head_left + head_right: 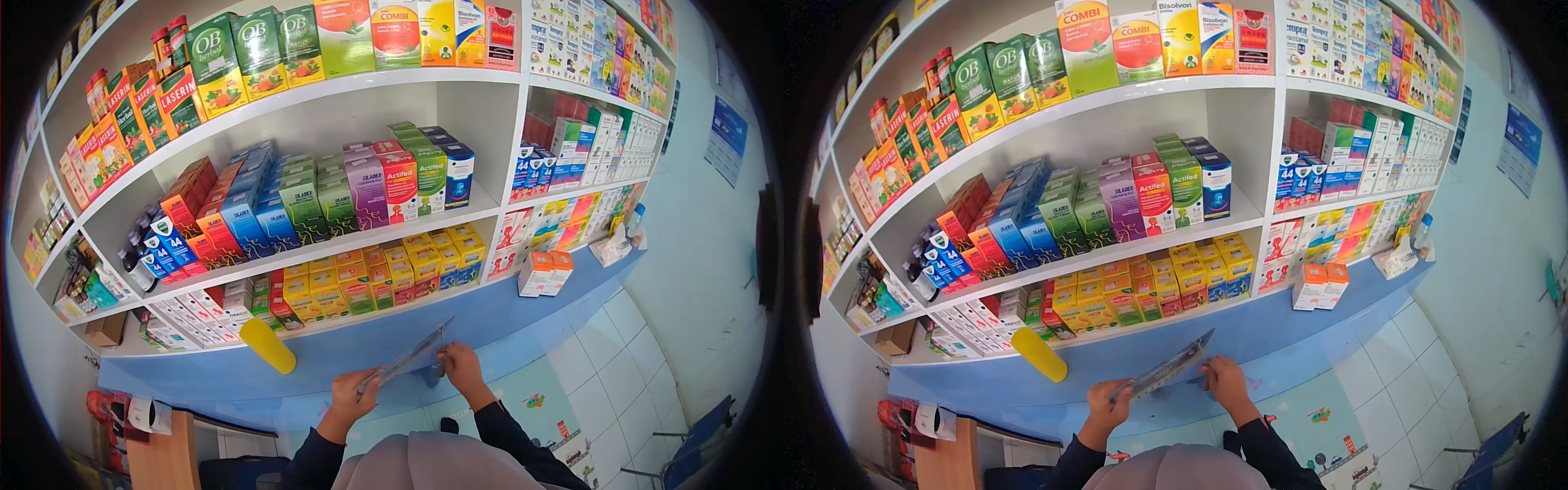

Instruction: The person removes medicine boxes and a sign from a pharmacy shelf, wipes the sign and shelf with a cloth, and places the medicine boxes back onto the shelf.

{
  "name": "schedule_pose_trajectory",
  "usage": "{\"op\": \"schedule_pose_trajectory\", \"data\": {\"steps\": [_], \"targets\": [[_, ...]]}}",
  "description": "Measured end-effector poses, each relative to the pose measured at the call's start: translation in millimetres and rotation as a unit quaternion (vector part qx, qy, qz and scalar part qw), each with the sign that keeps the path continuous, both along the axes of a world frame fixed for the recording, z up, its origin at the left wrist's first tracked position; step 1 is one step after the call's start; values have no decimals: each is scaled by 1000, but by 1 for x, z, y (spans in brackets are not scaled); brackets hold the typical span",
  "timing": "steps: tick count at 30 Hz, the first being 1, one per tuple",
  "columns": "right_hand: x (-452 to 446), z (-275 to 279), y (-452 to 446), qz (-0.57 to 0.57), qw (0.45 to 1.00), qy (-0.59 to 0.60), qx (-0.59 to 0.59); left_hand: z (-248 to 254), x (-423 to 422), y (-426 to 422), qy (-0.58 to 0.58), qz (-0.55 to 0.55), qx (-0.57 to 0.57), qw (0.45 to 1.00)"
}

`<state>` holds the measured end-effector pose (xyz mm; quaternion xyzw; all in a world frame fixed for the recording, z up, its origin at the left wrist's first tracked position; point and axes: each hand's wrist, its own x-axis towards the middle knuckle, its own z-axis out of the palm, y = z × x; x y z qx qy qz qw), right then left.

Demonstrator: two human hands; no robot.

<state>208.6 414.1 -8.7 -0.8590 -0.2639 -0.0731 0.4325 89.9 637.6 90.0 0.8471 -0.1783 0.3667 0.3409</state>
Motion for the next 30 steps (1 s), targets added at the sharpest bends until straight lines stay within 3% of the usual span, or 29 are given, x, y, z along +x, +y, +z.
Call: {"op": "schedule_pose_trajectory", "data": {"steps": [2, 6, 8, 9, 11, 12, 14, 18, 20, 21, 23, 24, 25, 28, 30], "targets": [[-7, 19, 0, -46, 987, -112, 102, -6, -7, 6, -26, 78, -66, 994], [-4, 55, -12, -76, 993, -78, 52, -2, -4, 10, -14, 112, -93, 989], [7, 57, -14, -102, 990, -76, 55, -12, 6, 12, 155, 139, -241, 948], [17, 51, -15, -101, 990, -79, 54, -20, 12, 11, 152, 140, -243, 948], [34, 36, -17, -165, 980, -78, 77, -45, 25, 10, 223, 82, -455, 858], [33, 37, -15, -165, 980, -78, 77, -63, 31, 11, 223, 81, -455, 858], [28, 39, -3, -260, 951, -100, 134, -95, 44, 13, 254, 23, -593, 764], [-30, 32, 40, -91, 978, -140, 125, -101, 57, -2, 258, 61, -650, 712], [-54, -2, 67, 122, 988, -97, 3, -100, 61, -5, 278, 53, -687, 670], [-55, -11, 68, 121, 988, -95, 1, -108, 62, -2, 279, 53, -688, 668], [-57, -21, 70, 106, 951, -202, -211, -131, 68, 9, 330, 52, -634, 697], [-50, -8, 63, 105, 962, -129, -218, -134, 71, 10, 328, 55, -635, 697], [-42, -6, 59, 110, 961, -128, -217, -136, 74, 7, 310, 28, -655, 689], [-24, -7, 58, -55, 992, -71, -88, -148, 79, -2, 272, 31, -670, 690], [-18, -8, 75, -37, 992, -79, -93, -145, 78, -3, 252, 56, -667, 699]]}}
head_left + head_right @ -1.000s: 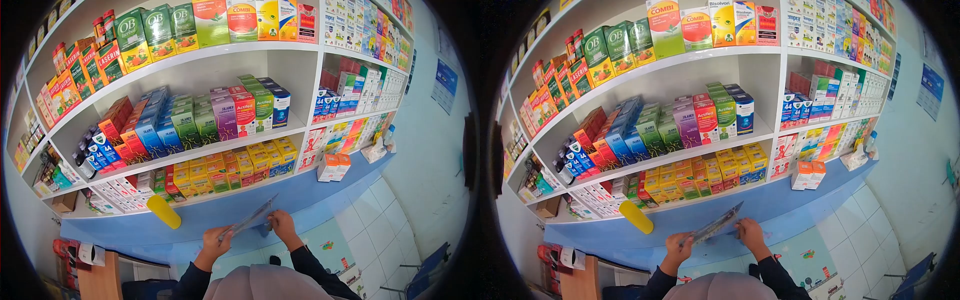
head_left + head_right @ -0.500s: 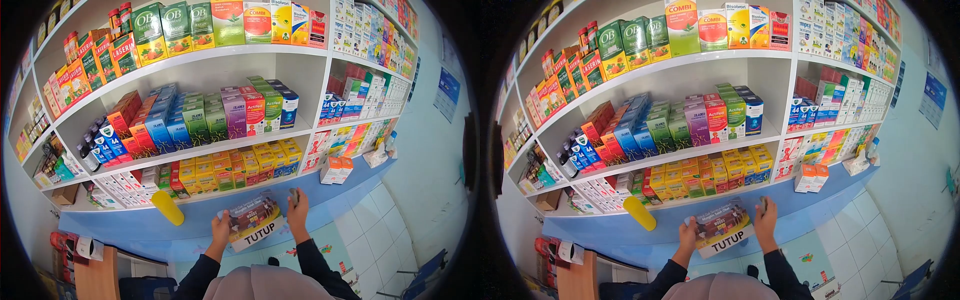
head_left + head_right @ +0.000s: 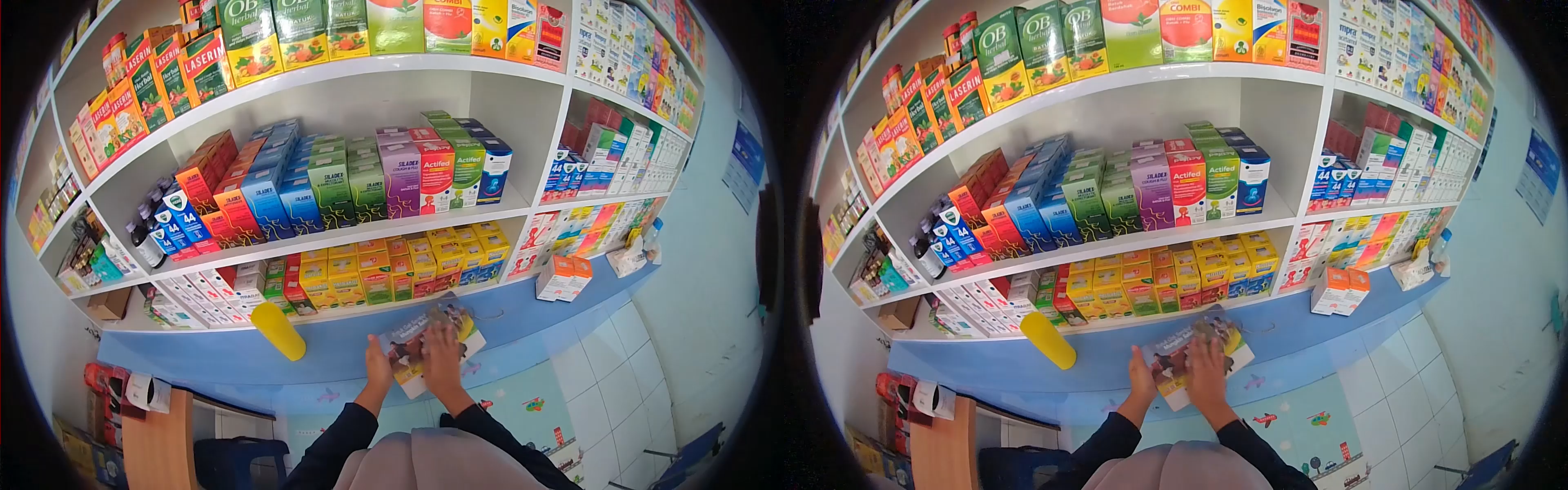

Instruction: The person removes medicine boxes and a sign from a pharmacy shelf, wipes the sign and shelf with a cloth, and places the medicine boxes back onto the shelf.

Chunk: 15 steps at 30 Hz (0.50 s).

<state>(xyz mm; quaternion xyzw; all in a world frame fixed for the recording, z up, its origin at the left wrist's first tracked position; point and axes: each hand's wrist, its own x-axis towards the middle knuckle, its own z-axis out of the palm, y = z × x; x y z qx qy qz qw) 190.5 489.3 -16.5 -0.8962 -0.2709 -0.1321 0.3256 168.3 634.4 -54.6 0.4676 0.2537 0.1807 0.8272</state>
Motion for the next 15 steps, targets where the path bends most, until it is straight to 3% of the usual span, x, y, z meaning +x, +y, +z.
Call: {"op": "schedule_pose_trajectory", "data": {"steps": [2, 4, 5, 7, 9, 11, 13, 15], "targets": [[-3, 1, 19, 16, 1000, -6, -4, 23, -6, 1, -57, -20, -204, 977], [-6, 6, 32, 194, 980, 5, -31, -21, 5, 11, -70, 21, -167, 983], [-6, 9, 34, 197, 980, 5, -31, -37, 8, 15, -82, 59, -130, 986], [-6, 14, 36, 310, 950, 31, -16, -6, -3, 11, -101, 32, -150, 983], [6, 15, 38, 281, 959, 32, -11, 2, -3, 8, -120, 3, -171, 978], [6, 14, 41, 254, 967, 35, -9, -5, 2, 6, -159, -36, -107, 981], [-7, 24, 52, 211, 977, -11, 12, 5, -3, 4, -157, -4, -132, 979], [-6, 23, 48, 253, 967, 1, 7, 3, -3, 6, -154, 26, -156, 975]]}}
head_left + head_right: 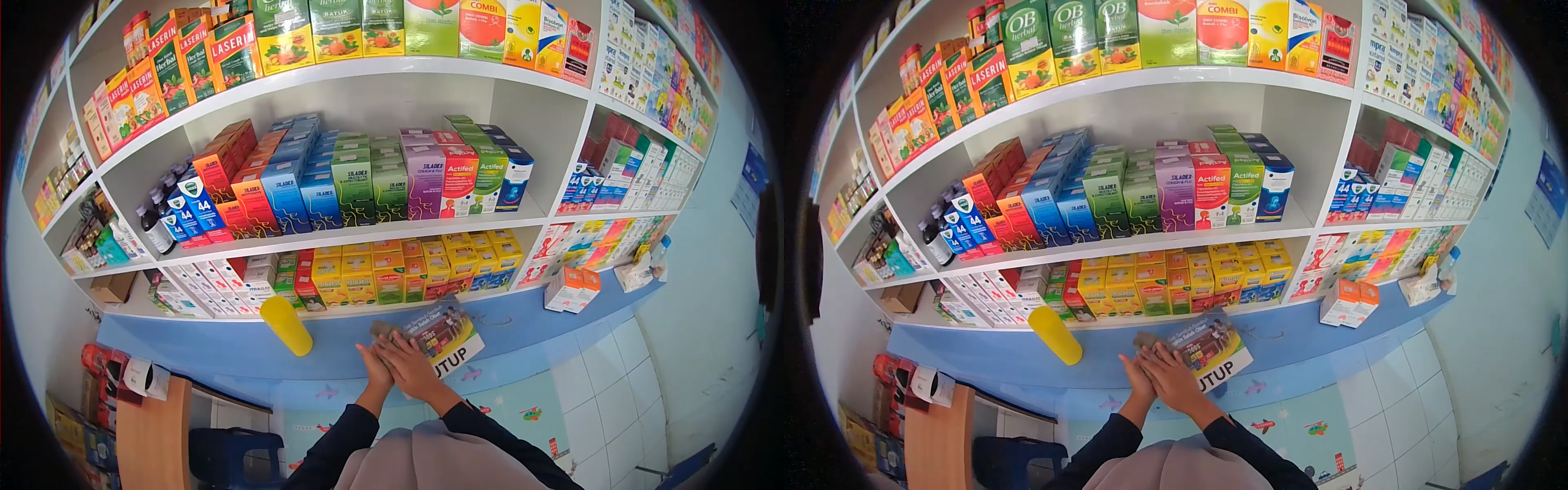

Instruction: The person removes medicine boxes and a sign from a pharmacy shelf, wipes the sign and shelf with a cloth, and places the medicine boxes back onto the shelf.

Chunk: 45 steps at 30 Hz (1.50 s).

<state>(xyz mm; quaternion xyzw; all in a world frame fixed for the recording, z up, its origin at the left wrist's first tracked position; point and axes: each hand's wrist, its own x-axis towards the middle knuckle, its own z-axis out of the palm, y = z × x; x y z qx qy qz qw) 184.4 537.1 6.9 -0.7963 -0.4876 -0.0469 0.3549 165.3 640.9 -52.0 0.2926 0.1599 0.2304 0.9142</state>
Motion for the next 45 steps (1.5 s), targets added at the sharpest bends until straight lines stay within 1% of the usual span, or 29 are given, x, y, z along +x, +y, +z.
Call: {"op": "schedule_pose_trajectory", "data": {"steps": [2, 4, 6, 9, 11, 14, 15, 16, 17, 19, 20, 21, 22, 23, 24, 25, 26, 28, 30, 32, 33, 34, 36, 37, 39, 40, 42, 43, 45], "targets": [[0, -1, -9, 40, 999, 14, -7, -25, 1, 6, 40, 25, -31, 998], [2, -1, -24, 91, 991, 98, 8, -25, 0, 5, 32, 6, -16, 999], [-2, -4, -40, 85, 991, 98, 1, -18, 4, 3, 20, -14, -1, 1000], [-10, -20, -70, 91, 993, 78, -12, 7, 4, -3, 62, 5, 46, 997], [-15, -37, -94, 99, 993, 56, -15, 13, 5, -6, 120, 15, 129, 984], [-12, -73, -118, 54, 992, 106, 35, -7, 11, -6, 105, 50, 183, 976], [-10, -73, -119, 30, 946, 287, 150, -4, 9, -7, 105, 46, 184, 976], [-10, -73, -121, 5, 853, 452, 261, 0, 7, -8, 101, 46, 196, 974], [-9, -74, -116, 2, 852, 451, 265, 4, 6, -8, 95, 44, 209, 972], [-7, -24, -81, -176, 886, 263, 339, 4, 7, -8, 115, 19, 210, 971], [-6, -4, -68, -141, 948, 141, 249, 5, 7, -8, 137, 0, 209, 968], [-6, 8, -58, -103, 983, 16, 150, 4, 7, -8, 135, -4, 212, 968], [-3, 4, -50, -107, 982, 15, 154, 2, 6, -8, 134, 19, 325, 936], [5, -5, -42, -76, 994, -29, 71, 1, 6, -8, 131, 43, 433, 891], [9, -3, -38, -43, 996, -73, -14, 3, 7, -9, 129, 43, 435, 890], [12, 0, -40, -42, 996, -75, -12, 5, 8, -10, 164, 31, 413, 895], [17, 3, -42, -79, 994, -43, -60, 7, 10, -9, 198, 20, 389, 899], [28, 3, -53, -108, 988, -10, -109, 23, 6, -17, 195, 27, 361, 912], [46, -7, -68, -288, 954, -54, -58, 26, 7, -22, 192, 35, 331, 923], [46, -12, -64, -301, 952, -57, -18, 15, 11, -20, 186, 88, 426, 881], [44, -12, -62, -319, 946, -59, 20, 9, 12, -18, 189, 91, 425, 880], [35, -7, -52, -316, 947, -59, 20, 5, 13, -17, 193, 83, 421, 883], [18, 0, -27, -167, 983, 26, -69, 3, 14, -14, 196, 76, 417, 884], [16, -3, -30, -167, 983, 27, -67, 5, 11, -13, 196, 79, 415, 885], [15, -10, -36, -66, 996, -60, -19, 6, 11, -12, 198, 81, 415, 885], [27, -10, -45, -65, 996, -58, -19, 4, 13, -12, 211, 77, 409, 885], [58, -9, -73, -213, 975, -28, -53, 3, 12, -14, 230, 74, 400, 884], [62, -11, -87, -211, 976, -26, -55, 6, 13, -17, 225, 76, 389, 890], [63, -17, -108, -302, 951, -61, -10, 10, 13, -20, 222, 78, 377, 896]]}}
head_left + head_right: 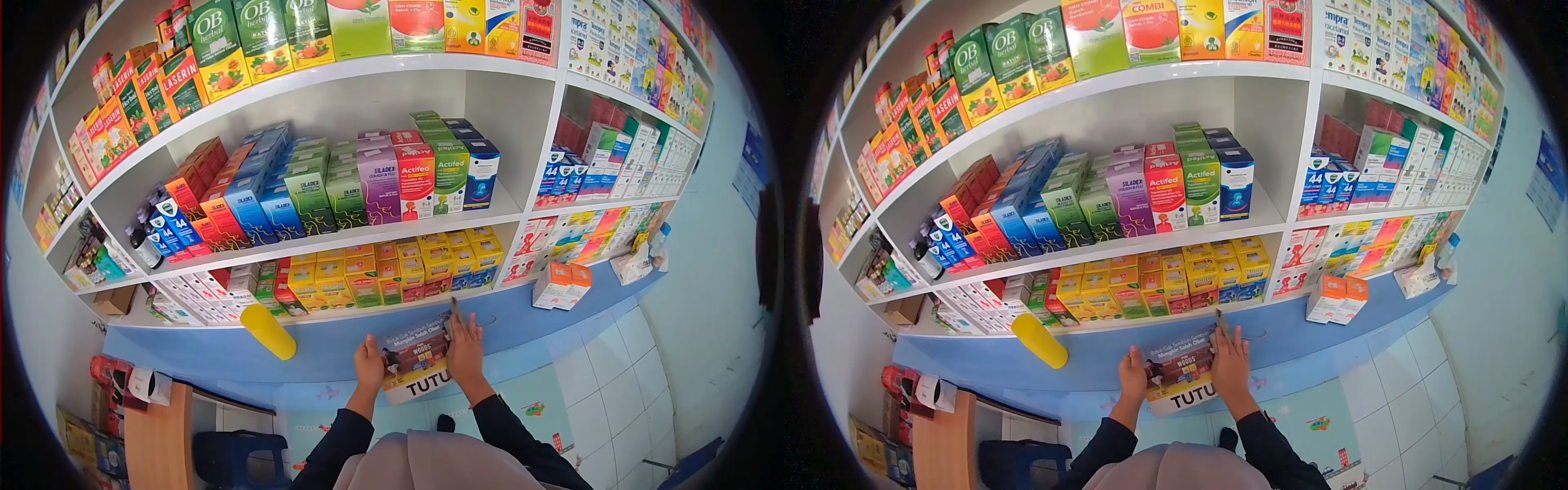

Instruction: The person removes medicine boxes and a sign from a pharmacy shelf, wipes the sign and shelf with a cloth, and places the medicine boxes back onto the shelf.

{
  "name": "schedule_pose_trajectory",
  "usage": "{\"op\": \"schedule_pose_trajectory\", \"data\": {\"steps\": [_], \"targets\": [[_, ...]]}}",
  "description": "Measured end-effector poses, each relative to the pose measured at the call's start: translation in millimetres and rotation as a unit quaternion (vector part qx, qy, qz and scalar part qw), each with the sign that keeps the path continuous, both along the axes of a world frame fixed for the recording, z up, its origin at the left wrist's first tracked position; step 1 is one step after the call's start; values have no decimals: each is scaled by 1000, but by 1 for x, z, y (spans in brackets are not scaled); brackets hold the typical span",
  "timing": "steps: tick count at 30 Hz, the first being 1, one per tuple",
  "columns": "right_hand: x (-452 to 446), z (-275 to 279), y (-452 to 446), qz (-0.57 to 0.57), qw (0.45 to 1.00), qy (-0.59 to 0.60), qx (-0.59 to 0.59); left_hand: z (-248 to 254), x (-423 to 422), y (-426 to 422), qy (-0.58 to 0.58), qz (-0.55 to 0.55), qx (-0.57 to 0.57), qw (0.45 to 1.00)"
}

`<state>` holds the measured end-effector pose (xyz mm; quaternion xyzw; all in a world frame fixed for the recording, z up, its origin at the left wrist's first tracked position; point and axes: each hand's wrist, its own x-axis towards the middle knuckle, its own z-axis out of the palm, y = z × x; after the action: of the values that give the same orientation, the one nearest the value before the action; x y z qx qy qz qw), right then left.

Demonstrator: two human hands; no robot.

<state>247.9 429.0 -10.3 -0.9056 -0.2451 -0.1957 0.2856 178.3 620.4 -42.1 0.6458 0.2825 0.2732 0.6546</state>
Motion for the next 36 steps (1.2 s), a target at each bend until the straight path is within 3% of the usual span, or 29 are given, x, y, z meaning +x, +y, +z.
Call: {"op": "schedule_pose_trajectory", "data": {"steps": [3, 5, 7, 10, 11, 12, 14, 18, 19, 21, 25, 27, 30, 31, 33, 34, 36], "targets": [[-20, -11, 11, 62, 994, 14, -83, 3, 1, 0, 3, -2, 33, 999], [-52, 11, 36, 198, 948, 151, -199, 8, 3, 3, 40, -2, -50, 998], [-82, -25, 30, 369, 922, 13, -115, 12, 2, 2, 37, -7, -38, 999], [-53, -35, -6, 346, 932, 41, -99, -12, 9, 8, -2, 20, -14, 1000], [-41, -34, -24, 285, 950, 58, -112, -25, 13, 11, -37, 50, -3, 998], [-28, -29, -43, 223, 964, 74, -124, -20, 13, 12, -38, 51, -2, 998], [-7, -21, -77, 117, 987, 77, -80, -7, 5, 11, -29, 25, -116, 993], [11, 3, -96, 51, 995, 80, 25, 24, 0, 0, -22, 16, -151, 988], [16, 6, -98, 58, 995, 76, 27, 26, 0, -1, -71, 56, -177, 980], [26, 14, -98, 52, 948, 142, 280, 37, -3, -1, -126, 105, -198, 966], [50, 52, -75, 196, 922, 161, 294, 57, -39, 12, -138, 102, -168, 971], [51, 63, -46, 348, 878, 224, 240, 71, -61, 17, -136, 111, -193, 965], [35, 64, 6, 458, 802, 289, 252, 62, -95, 35, -205, 182, -218, 937], [28, 64, 21, 483, 787, 295, 247, 70, -108, 36, -212, 208, -207, 932], [11, 64, 47, 502, 710, 427, 247, 89, -131, 35, -258, 286, -202, 900], [4, 66, 57, 521, 696, 431, 239, 82, -159, 48, -271, 234, -233, 904], [-7, 71, 75, 547, 690, 430, 199, 82, -192, 57, -314, 285, -227, 877]]}}
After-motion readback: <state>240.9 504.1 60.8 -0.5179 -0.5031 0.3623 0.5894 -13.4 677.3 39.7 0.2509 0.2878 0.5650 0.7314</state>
